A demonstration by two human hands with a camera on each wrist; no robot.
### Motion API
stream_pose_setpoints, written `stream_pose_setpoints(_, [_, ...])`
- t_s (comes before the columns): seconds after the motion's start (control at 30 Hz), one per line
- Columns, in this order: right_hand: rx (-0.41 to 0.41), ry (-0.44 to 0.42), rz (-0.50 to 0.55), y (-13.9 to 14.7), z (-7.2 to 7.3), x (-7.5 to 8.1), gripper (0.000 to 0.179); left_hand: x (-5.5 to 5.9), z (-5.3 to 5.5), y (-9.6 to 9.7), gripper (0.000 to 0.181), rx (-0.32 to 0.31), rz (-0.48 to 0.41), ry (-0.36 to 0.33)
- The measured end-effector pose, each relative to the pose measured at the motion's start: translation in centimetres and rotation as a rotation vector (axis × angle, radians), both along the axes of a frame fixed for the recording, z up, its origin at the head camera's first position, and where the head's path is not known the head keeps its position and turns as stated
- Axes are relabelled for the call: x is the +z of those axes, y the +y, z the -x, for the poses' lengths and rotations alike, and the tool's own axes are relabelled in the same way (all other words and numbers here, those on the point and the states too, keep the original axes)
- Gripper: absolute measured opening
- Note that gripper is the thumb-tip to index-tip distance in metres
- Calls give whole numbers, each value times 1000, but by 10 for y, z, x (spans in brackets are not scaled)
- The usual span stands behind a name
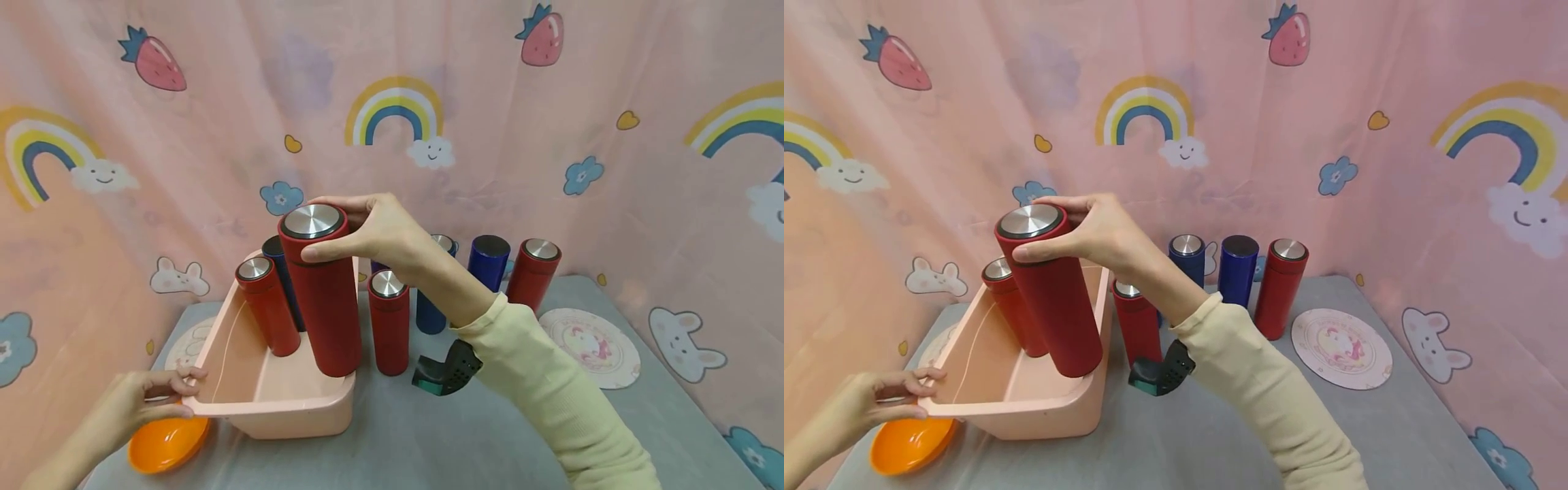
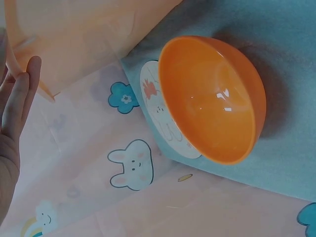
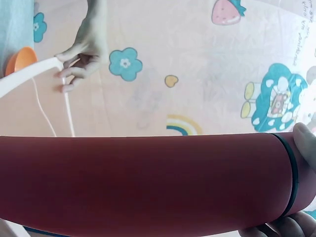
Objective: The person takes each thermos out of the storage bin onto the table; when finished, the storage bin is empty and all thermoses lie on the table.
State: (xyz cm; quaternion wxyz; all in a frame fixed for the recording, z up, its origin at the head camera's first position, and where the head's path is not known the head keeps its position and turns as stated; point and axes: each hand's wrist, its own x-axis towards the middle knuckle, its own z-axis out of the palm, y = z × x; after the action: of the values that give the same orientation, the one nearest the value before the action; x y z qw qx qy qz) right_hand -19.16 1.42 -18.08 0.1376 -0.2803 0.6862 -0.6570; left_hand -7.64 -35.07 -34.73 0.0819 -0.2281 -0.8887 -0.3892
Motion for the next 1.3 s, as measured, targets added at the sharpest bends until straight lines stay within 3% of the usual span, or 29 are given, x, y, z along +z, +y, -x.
stream_pose_setpoints(0.8, [-95,18,-54,62,1,-14,59,-7,-2,1,31,10,-25,45])
stream_pose_setpoints(1.1, [-82,-16,-69,71,-4,-40,63,-8,-4,-1,29,29,-10,23])
stream_pose_setpoints(1.3, [-67,-28,-84,74,-5,-64,68,-8,-3,1,33,18,-27,50])
